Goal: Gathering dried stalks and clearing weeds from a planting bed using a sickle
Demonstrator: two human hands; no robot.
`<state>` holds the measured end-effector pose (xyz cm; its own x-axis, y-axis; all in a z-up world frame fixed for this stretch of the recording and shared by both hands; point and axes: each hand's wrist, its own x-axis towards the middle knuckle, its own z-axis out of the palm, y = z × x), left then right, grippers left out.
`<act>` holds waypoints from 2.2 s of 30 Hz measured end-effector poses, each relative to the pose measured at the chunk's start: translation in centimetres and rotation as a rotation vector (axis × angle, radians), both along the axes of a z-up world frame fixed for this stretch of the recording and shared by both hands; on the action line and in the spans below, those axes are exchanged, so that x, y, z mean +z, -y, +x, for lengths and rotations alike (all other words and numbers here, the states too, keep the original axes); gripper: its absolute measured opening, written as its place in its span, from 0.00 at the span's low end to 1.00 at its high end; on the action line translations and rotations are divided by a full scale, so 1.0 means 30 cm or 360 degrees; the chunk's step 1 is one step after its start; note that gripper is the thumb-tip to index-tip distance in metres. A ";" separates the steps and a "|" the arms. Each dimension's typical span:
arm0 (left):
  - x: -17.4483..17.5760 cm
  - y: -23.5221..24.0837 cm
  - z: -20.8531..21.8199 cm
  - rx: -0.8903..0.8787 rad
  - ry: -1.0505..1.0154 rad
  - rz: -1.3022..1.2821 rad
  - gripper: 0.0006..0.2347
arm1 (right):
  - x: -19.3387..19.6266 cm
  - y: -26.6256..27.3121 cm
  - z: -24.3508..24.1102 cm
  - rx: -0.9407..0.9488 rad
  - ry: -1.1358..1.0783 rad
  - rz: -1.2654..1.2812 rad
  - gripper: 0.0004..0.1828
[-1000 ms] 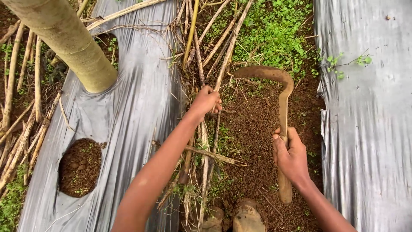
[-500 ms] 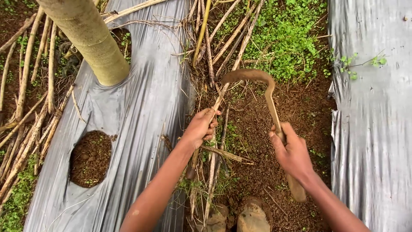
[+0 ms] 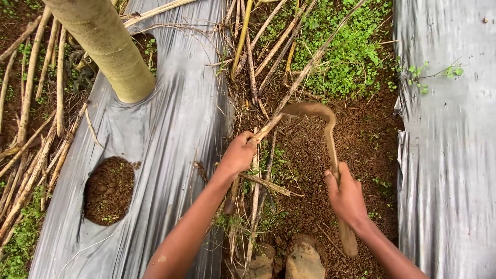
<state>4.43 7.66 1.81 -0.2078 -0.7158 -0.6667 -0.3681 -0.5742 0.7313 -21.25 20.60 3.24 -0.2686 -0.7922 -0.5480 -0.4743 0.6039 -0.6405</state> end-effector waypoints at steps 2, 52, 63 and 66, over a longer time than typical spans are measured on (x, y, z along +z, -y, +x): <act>-0.024 -0.008 0.008 -0.0002 -0.0036 -0.0008 0.18 | 0.025 0.018 -0.012 -0.0062 0.0043 -0.0085 0.06; 0.100 0.199 -0.085 0.0132 -0.0295 -0.0210 0.15 | 0.011 0.044 -0.047 -0.0144 0.0112 -0.0957 0.05; 0.098 0.179 -0.035 0.0017 -0.0185 -0.0527 0.11 | 0.153 0.089 -0.026 0.0036 -0.0150 -0.1376 0.06; 0.215 0.124 -0.045 0.0077 -0.0253 -0.0473 0.11 | 0.094 0.078 -0.026 0.0000 -0.0130 -0.1436 0.04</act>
<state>3.06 3.93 8.26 -0.2534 -0.8855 -0.3896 -0.2135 -0.3416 0.9153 -22.01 18.28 6.06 -0.2796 -0.9114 0.3021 -0.5388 -0.1115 -0.8350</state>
